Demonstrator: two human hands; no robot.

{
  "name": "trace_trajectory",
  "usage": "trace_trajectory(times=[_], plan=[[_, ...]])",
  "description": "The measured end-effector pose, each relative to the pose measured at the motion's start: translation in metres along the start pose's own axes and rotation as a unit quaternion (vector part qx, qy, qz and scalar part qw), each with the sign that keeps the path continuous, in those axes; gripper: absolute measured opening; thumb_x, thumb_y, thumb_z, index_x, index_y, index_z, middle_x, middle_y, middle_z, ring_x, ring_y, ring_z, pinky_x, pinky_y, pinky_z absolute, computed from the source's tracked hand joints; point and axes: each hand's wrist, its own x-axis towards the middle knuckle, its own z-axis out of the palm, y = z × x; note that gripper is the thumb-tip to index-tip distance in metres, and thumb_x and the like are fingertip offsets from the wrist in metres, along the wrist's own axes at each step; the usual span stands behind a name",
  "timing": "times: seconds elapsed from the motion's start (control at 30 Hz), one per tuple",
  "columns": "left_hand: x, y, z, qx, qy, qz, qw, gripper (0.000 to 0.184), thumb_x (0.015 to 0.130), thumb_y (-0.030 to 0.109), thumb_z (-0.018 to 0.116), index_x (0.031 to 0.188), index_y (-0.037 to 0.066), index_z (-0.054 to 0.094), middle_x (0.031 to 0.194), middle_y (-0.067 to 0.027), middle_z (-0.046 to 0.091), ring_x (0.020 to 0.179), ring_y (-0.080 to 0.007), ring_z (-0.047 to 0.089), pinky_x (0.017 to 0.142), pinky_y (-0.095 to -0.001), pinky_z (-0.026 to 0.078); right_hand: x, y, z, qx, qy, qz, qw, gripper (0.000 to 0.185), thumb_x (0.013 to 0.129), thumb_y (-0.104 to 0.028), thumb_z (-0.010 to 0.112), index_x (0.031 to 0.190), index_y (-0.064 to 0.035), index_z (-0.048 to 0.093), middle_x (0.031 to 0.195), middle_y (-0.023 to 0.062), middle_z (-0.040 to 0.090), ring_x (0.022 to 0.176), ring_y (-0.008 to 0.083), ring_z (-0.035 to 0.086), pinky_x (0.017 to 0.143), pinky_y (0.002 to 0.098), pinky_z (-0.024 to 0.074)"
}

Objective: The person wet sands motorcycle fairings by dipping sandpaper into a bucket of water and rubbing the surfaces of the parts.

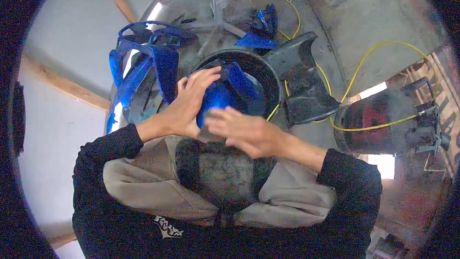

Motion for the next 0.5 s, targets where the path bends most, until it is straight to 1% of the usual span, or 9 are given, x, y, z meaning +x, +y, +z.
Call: trace_trajectory(times=[0.1, 0.13, 0.23, 0.27, 0.3, 0.37, 0.4, 0.43, 0.5], plan=[[-0.001, 0.000, 0.003, -0.012, 0.022, 0.026, 0.999, 0.135, 0.055, 0.067, 0.090, 0.159, 0.007, 0.027, 0.166, -0.0200, 0.033, 0.152, -0.0429, 0.032, 0.114, -0.0643, 0.023, 0.001, 0.022, -0.004, -0.043, 0.030, 0.056, 0.997, 0.047, 0.106, -0.016, 0.059, 0.150, -0.0039, 0.056, 0.157, 0.0157, 0.054, 0.151, 0.0354, 0.044, 0.127, 0.0551, 0.0294], [0.000, 0.000, 0.002, -0.014, 0.031, 0.019, 0.999, 0.135, 0.055, 0.065, 0.090, 0.159, 0.007, 0.027, 0.165, -0.0195, 0.035, 0.151, -0.0426, 0.033, 0.115, -0.0633, 0.023, 0.007, 0.030, -0.010, -0.051, 0.057, 0.079, 0.994, 0.044, 0.104, -0.020, 0.062, 0.146, -0.0052, 0.060, 0.152, 0.0161, 0.059, 0.148, 0.0343, 0.049, 0.126, 0.0551, 0.0308], [-0.002, -0.009, 0.010, -0.006, 0.036, 0.022, 0.999, 0.135, 0.055, 0.065, 0.090, 0.159, 0.006, 0.027, 0.165, -0.0194, 0.036, 0.150, -0.0414, 0.034, 0.116, -0.0611, 0.022, 0.015, -0.001, 0.003, 0.006, -0.034, -0.007, 0.999, 0.044, 0.102, -0.014, 0.062, 0.146, -0.0063, 0.062, 0.150, 0.0149, 0.062, 0.148, 0.0343, 0.050, 0.127, 0.0561, 0.0278], [-0.005, -0.012, 0.011, -0.001, 0.031, 0.027, 0.999, 0.136, 0.055, 0.068, 0.090, 0.158, 0.005, 0.028, 0.164, -0.0195, 0.037, 0.150, -0.0395, 0.035, 0.117, -0.0587, 0.022, 0.016, 0.007, -0.004, -0.021, -0.037, -0.042, 0.998, 0.045, 0.100, -0.013, 0.065, 0.145, -0.0063, 0.063, 0.150, 0.0146, 0.062, 0.146, 0.0351, 0.052, 0.126, 0.0572, 0.0293], [-0.004, -0.011, 0.007, -0.022, 0.037, 0.032, 0.999, 0.135, 0.055, 0.066, 0.091, 0.158, 0.006, 0.028, 0.163, -0.0194, 0.037, 0.149, -0.0394, 0.036, 0.116, -0.0601, 0.023, 0.013, 0.023, -0.012, -0.072, -0.003, -0.038, 0.997, 0.046, 0.099, -0.012, 0.066, 0.145, -0.0049, 0.062, 0.149, 0.0153, 0.062, 0.143, 0.0363, 0.054, 0.125, 0.0599, 0.0307], [-0.001, -0.005, -0.003, -0.060, 0.059, 0.039, 0.996, 0.133, 0.056, 0.062, 0.093, 0.159, 0.007, 0.028, 0.162, -0.0192, 0.038, 0.148, -0.0390, 0.038, 0.113, -0.0629, 0.024, 0.017, 0.041, -0.029, -0.163, 0.023, 0.093, 0.982, 0.038, 0.104, -0.021, 0.062, 0.136, -0.0007, 0.064, 0.143, 0.0210, 0.064, 0.139, 0.0385, 0.057, 0.121, 0.0599, 0.0377], [-0.002, -0.007, -0.002, -0.062, 0.058, 0.044, 0.995, 0.135, 0.055, 0.064, 0.093, 0.159, 0.006, 0.027, 0.161, -0.0185, 0.039, 0.148, -0.0391, 0.038, 0.113, -0.0614, 0.024, 0.008, 0.041, -0.022, -0.160, 0.013, 0.070, 0.985, 0.038, 0.103, -0.019, 0.062, 0.137, -0.0017, 0.064, 0.146, 0.0200, 0.062, 0.139, 0.0391, 0.056, 0.122, 0.0601, 0.0360], [-0.005, -0.008, 0.000, -0.057, 0.059, 0.059, 0.995, 0.136, 0.055, 0.065, 0.093, 0.159, 0.006, 0.026, 0.161, -0.0182, 0.039, 0.147, -0.0395, 0.038, 0.114, -0.0607, 0.023, 0.000, 0.038, -0.005, -0.119, 0.055, 0.083, 0.988, 0.040, 0.103, -0.018, 0.063, 0.140, -0.0049, 0.063, 0.150, 0.0160, 0.061, 0.143, 0.0374, 0.054, 0.124, 0.0592, 0.0335], [-0.005, -0.011, 0.002, -0.074, 0.065, 0.063, 0.993, 0.137, 0.055, 0.065, 0.093, 0.159, 0.006, 0.026, 0.162, -0.0178, 0.038, 0.148, -0.0401, 0.037, 0.114, -0.0607, 0.023, 0.001, 0.012, -0.005, -0.101, 0.019, 0.020, 0.994, 0.044, 0.102, -0.018, 0.064, 0.144, -0.0059, 0.061, 0.153, 0.0126, 0.059, 0.147, 0.0349, 0.050, 0.125, 0.0579, 0.0328]])
